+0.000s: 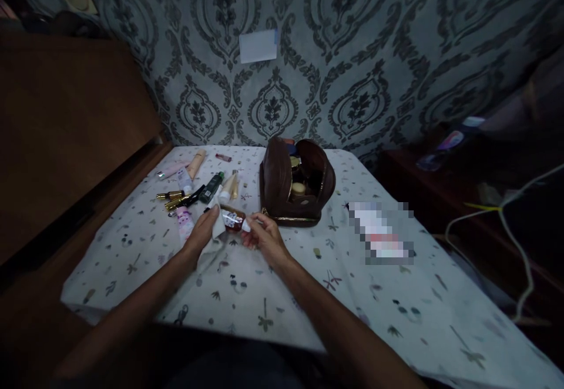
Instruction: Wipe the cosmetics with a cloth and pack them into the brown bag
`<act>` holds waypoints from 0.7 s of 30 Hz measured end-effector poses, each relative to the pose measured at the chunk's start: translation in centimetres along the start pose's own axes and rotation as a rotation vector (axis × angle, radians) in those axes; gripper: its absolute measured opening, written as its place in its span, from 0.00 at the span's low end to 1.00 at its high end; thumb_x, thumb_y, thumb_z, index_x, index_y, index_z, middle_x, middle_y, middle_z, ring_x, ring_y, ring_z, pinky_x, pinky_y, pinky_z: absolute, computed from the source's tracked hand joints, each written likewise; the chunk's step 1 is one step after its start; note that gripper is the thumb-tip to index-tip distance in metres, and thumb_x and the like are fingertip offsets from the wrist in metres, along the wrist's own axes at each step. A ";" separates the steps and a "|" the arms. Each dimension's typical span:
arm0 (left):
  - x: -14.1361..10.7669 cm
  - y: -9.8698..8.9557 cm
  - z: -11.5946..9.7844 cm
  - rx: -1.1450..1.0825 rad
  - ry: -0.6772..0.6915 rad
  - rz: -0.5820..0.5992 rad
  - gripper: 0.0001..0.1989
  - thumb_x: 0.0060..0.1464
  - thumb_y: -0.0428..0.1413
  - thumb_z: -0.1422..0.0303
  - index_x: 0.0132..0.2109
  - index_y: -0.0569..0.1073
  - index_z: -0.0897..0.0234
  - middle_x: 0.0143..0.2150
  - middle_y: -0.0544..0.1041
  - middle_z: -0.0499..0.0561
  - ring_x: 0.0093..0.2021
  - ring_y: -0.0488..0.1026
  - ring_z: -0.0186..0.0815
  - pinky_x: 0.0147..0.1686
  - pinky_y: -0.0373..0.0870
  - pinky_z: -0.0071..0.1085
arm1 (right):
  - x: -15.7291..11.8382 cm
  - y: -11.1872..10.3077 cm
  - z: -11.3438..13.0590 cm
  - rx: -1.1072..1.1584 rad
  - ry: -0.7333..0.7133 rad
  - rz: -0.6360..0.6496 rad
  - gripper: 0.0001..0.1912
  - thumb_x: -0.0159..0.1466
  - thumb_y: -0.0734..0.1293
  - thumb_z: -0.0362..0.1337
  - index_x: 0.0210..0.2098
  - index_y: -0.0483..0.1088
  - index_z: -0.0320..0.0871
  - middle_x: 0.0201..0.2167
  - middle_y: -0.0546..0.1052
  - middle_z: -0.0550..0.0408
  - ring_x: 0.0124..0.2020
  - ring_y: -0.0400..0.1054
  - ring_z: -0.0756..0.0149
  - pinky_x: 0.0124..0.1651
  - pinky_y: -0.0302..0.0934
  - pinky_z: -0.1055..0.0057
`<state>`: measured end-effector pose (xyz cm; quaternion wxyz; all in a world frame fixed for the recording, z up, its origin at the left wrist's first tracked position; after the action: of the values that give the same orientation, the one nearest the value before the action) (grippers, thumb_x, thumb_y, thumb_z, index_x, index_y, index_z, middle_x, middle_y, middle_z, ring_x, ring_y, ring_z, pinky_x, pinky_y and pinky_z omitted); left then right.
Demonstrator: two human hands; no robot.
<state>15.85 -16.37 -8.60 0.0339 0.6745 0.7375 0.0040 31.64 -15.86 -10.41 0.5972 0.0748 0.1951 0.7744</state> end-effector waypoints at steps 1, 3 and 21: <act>-0.2 0.3 0.0 -0.033 -0.021 -0.002 0.34 0.51 0.52 0.38 0.41 0.76 0.69 0.34 0.79 0.55 0.33 0.75 0.40 0.34 0.71 0.31 | 0.0 0.1 0.0 -0.001 -0.012 0.009 0.24 0.50 0.75 0.55 0.32 0.66 0.44 0.18 0.76 0.59 0.15 0.66 0.72 0.16 0.53 0.79; -0.6 0.4 -0.1 -0.094 -0.064 -0.043 0.36 0.50 0.51 0.36 0.41 0.76 0.69 0.34 0.80 0.56 0.33 0.76 0.40 0.31 0.70 0.30 | -0.1 0.2 -0.1 -0.006 -0.040 0.031 0.23 0.51 0.75 0.54 0.32 0.66 0.44 0.19 0.76 0.59 0.17 0.67 0.70 0.18 0.56 0.78; -1.7 2.5 1.3 -0.384 -0.283 0.047 0.21 0.51 0.55 0.51 0.33 0.76 0.68 0.18 0.72 0.49 0.17 0.68 0.33 0.18 0.65 0.28 | 0.0 0.9 0.3 0.029 -0.158 0.062 0.22 0.50 0.78 0.49 0.36 0.71 0.44 0.26 0.78 0.58 0.25 0.71 0.68 0.29 0.65 0.71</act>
<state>18.61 -17.93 -9.72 0.2647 0.6665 0.6951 0.0504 30.96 -16.02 -9.79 0.5852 0.1500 0.1561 0.7815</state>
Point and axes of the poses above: each hand's wrist, its own x-axis towards the middle knuckle, its own y-axis out of the palm, z = x × y, the point moved 5 cm from there along x, towards the middle knuckle
